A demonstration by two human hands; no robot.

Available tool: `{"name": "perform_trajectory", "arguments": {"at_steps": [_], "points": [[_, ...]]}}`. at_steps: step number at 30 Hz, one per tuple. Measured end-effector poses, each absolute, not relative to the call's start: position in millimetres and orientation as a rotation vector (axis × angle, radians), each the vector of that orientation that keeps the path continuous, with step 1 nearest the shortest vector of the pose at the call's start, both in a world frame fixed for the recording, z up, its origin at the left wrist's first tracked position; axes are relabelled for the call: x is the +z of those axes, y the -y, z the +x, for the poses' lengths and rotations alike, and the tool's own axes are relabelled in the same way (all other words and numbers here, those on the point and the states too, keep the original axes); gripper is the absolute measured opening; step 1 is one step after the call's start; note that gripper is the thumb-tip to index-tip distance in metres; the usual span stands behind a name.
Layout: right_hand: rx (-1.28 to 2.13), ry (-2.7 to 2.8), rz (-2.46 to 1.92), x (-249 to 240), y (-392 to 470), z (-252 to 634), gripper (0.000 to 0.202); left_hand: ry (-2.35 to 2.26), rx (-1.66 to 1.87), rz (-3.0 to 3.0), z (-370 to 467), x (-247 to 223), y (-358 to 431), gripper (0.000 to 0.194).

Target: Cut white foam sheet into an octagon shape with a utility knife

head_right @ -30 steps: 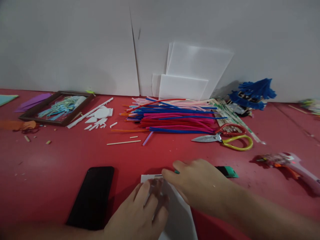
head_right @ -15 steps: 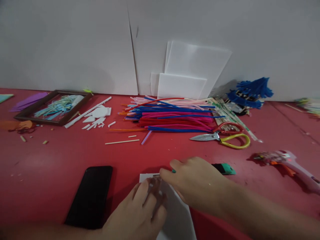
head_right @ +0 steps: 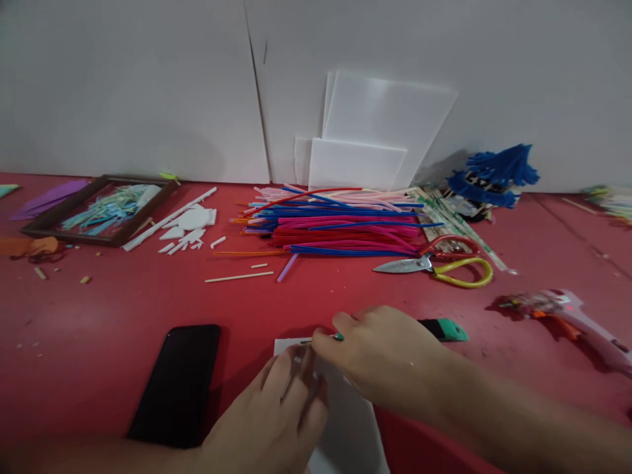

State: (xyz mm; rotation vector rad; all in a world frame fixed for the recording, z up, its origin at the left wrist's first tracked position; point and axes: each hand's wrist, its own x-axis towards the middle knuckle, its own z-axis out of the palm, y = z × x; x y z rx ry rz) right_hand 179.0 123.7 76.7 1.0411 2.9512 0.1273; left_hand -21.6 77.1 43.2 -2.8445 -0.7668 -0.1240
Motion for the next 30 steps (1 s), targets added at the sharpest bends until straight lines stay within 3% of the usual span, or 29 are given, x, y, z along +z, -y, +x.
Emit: {"name": "perform_trajectory", "arguments": {"at_steps": [13, 25, 30], "points": [[0.136, -2.935, 1.011, 79, -124, 179, 0.017, 0.806, 0.027, -2.942, -20, 51, -80, 0.063], [0.159, -2.996, 1.105, 74, -124, 181, 0.013, 0.820, -0.218, -2.886, -21, 44, -78, 0.073], [0.149, -2.971, 1.096, 74, -123, 181, 0.010, 0.827, -0.253, -2.852, -22, 40, -77, 0.068]]}}
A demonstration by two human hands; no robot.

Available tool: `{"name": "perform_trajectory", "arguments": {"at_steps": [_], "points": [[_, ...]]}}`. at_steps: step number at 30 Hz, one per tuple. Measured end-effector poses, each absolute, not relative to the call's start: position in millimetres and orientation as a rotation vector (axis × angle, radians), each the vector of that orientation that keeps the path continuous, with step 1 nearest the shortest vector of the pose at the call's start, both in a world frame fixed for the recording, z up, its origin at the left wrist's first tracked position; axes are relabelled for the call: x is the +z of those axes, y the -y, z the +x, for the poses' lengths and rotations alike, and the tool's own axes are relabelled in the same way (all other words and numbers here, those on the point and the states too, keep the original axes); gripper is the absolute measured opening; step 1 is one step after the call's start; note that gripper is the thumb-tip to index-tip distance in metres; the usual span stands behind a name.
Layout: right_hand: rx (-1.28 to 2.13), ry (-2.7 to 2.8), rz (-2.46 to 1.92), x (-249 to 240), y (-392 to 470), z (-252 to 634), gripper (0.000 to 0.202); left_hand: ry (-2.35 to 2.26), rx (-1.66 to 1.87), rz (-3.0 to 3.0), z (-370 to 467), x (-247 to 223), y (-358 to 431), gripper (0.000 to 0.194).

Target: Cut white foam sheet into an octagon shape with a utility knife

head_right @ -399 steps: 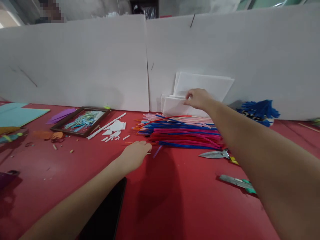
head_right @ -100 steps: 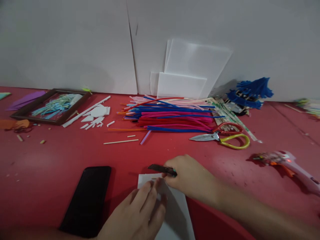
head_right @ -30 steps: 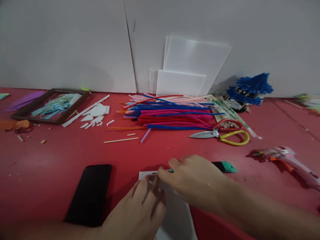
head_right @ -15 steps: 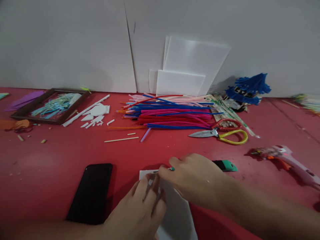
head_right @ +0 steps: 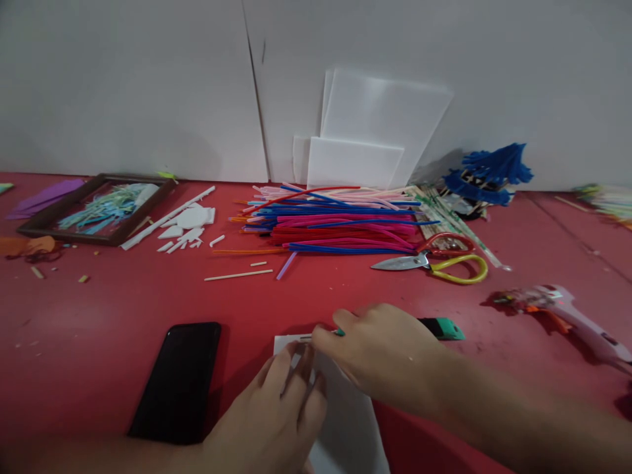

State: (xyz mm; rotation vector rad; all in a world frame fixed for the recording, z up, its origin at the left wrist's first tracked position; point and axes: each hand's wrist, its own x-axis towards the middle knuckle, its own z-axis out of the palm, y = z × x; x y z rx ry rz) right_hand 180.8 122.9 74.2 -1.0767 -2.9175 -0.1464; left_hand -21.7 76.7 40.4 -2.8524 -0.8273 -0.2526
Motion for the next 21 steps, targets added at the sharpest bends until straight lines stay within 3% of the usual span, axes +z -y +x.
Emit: {"name": "perform_trajectory", "arguments": {"at_steps": [4, 14, 21], "points": [[-0.153, 2.830, -1.047, 71.0, -122.9, 181.0, 0.013, 0.816, -0.212, -2.854, -21.7, 39.8, -75.1, 0.061], [-0.158, 2.849, -1.063, 66.2, -120.6, 182.1, 0.013, 0.815, -0.034, -2.976, -22.1, 44.1, -77.4, 0.064], [-0.159, 2.887, -1.107, 65.4, -122.0, 183.5, 0.008, 0.817, -0.092, -2.943, -22.0, 44.7, -77.8, 0.068]]}}
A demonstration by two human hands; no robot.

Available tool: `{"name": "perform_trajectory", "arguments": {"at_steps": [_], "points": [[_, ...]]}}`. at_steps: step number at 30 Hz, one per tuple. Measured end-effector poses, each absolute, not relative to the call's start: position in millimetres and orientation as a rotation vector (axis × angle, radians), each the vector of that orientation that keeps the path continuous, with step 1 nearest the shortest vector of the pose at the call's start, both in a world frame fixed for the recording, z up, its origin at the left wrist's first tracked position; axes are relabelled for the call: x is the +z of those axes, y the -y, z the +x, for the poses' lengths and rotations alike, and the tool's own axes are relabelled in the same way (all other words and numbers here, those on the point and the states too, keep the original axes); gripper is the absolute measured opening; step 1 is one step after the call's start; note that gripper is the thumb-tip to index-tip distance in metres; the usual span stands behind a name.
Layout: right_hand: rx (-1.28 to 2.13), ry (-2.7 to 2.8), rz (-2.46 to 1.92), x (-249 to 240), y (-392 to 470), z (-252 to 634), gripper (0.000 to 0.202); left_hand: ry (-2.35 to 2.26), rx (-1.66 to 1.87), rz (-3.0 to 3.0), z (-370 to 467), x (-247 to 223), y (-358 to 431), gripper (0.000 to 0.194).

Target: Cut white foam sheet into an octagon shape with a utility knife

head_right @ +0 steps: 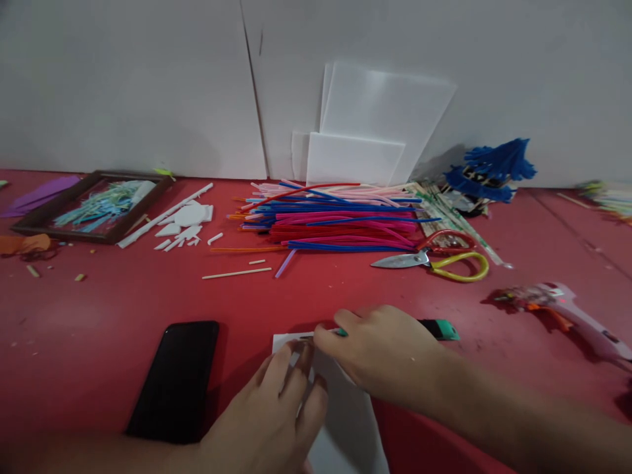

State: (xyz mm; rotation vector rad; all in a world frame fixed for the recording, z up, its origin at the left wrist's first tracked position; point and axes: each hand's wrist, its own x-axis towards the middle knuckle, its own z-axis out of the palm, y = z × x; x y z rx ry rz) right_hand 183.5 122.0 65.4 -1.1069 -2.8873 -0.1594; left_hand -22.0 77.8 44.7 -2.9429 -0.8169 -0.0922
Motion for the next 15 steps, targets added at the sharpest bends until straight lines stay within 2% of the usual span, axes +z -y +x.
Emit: {"name": "perform_trajectory", "arguments": {"at_steps": [4, 8, 12, 15], "points": [[-0.143, 2.857, -1.058, 66.4, -121.7, 186.0, 0.011, 0.815, -0.094, -2.941, -21.5, 46.0, -76.7, 0.065], [-0.148, 2.846, -1.071, 66.4, -119.7, 189.0, 0.014, 0.824, -0.083, -2.937, -20.8, 47.3, -76.1, 0.073], [-0.187, 2.839, -1.055, 66.5, -119.5, 190.3, 0.013, 0.829, -0.064, -2.929, -20.5, 49.5, -77.1, 0.068], [-0.170, 2.834, -1.068, 67.1, -120.7, 189.4, 0.012, 0.819, 0.002, -2.953, -20.0, 51.4, -78.1, 0.074]]}}
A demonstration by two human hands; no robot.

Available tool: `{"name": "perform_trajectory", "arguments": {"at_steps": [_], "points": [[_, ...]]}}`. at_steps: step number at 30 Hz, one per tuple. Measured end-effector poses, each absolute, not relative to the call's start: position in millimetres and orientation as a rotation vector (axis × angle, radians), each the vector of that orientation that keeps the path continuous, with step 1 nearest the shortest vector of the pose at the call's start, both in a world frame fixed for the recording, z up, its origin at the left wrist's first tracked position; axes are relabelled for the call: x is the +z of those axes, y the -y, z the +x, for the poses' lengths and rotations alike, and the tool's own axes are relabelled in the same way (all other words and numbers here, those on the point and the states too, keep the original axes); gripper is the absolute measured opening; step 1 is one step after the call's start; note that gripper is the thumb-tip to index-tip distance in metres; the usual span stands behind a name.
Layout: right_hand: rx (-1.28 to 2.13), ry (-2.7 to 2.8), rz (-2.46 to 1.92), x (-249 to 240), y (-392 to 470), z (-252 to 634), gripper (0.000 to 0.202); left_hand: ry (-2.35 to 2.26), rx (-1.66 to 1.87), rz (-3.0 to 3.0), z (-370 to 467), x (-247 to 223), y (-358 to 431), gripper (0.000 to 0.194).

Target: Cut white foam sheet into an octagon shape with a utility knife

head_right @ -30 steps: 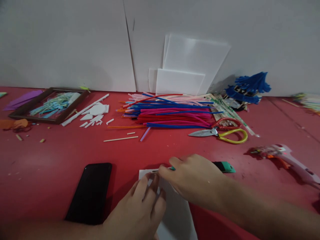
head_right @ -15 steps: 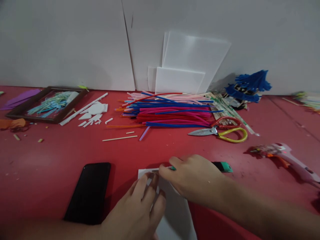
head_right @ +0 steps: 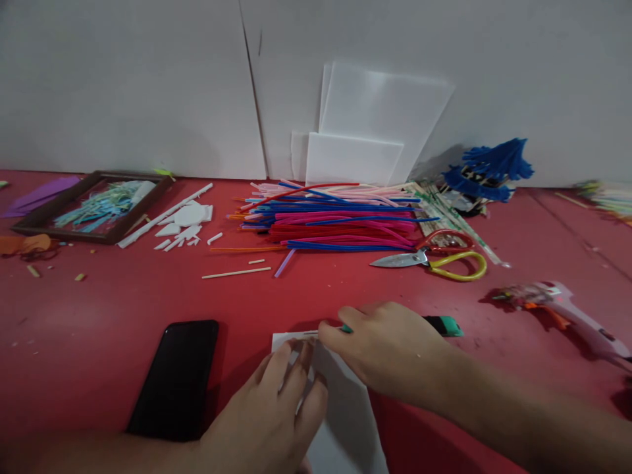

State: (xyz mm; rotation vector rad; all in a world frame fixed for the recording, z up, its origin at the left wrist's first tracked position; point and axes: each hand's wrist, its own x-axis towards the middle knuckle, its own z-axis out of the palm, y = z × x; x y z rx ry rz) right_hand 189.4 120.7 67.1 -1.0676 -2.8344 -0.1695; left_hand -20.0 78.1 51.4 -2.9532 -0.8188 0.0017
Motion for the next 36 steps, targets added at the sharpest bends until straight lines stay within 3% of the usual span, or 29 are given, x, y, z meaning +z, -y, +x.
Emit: {"name": "perform_trajectory", "arguments": {"at_steps": [18, 36], "points": [[-0.100, 2.933, -1.026, 65.1, -123.7, 186.8, 0.017, 0.836, -0.036, -2.971, -20.5, 49.5, -76.4, 0.066], [-0.138, 2.929, -1.006, 65.9, -121.6, 187.8, 0.021, 0.866, 0.093, -3.028, -19.9, 52.0, -75.3, 0.073]]}}
